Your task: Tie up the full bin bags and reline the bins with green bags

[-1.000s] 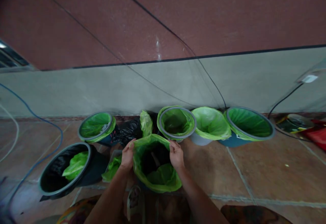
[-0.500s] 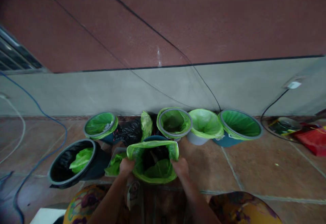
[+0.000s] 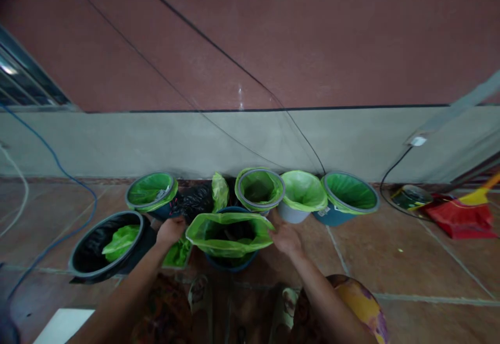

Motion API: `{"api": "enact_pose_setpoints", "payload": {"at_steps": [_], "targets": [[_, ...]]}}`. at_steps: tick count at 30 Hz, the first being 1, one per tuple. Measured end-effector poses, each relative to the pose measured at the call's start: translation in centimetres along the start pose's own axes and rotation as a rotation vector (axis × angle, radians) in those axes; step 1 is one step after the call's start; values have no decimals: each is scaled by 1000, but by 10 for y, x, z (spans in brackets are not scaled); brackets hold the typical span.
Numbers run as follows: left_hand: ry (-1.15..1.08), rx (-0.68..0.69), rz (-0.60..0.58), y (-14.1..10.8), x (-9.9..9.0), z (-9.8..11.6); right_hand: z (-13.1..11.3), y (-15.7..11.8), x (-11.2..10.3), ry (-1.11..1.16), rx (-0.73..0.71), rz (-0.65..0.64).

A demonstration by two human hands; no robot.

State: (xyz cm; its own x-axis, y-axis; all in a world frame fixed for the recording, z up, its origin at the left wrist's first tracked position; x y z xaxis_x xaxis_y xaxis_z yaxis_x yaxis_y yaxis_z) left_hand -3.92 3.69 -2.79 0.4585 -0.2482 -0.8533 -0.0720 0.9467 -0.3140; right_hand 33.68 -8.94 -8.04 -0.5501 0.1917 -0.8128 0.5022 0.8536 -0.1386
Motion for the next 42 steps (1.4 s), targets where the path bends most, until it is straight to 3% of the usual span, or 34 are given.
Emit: {"api": "enact_pose_setpoints", "payload": {"at_steps": [3,5,9,13,16,18,23,29,33,35,36,39,41,42], "targets": [[60,64,49,6,-2,15,-28,9,-20,-377,-202,-4],[92,155,60,7,6,33,-53,13,-22,-496,-368,-10],[163,298,-4,9,40,64,-89,19,11,-586,-568,-91],[200,245,-65,27,68,60,-89,31,54,-643,-450,-210],[168,149,-146,47,69,47,-85,47,62,-606,-354,-219],[150,161,-130,57,61,46,-89,59,56,-536,-328,-168],[95,262,99,68,41,60,-98,80,37,-316,-257,36],[26,216,139,76,40,65,-81,85,26,-353,-139,64],[-49,252,198,68,27,73,-91,69,8,-393,-263,213],[-119,368,117,52,25,80,-104,51,0,-369,-423,194],[-152,442,13,41,27,83,-111,39,-1,-348,-524,116],[-144,633,-417,-3,47,87,-118,-2,11,-324,-816,-316],[-23,678,-571,-29,66,82,-110,-27,27,-436,-882,-552],[61,679,-620,-38,76,79,-104,-35,37,-516,-867,-611]]}}
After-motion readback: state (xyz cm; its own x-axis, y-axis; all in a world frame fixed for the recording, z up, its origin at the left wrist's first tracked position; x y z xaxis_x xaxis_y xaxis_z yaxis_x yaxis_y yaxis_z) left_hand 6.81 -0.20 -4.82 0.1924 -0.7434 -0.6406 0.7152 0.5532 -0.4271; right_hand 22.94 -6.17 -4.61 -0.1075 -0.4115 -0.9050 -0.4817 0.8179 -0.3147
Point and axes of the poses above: each hand's wrist, its own y-axis towards the middle knuckle, its own x-axis out of the palm, z = x × y, the point moved 2 cm from there along y, towards the middle knuckle, and after that the axes turned 12 degrees about -y, right-handed, at the moved point
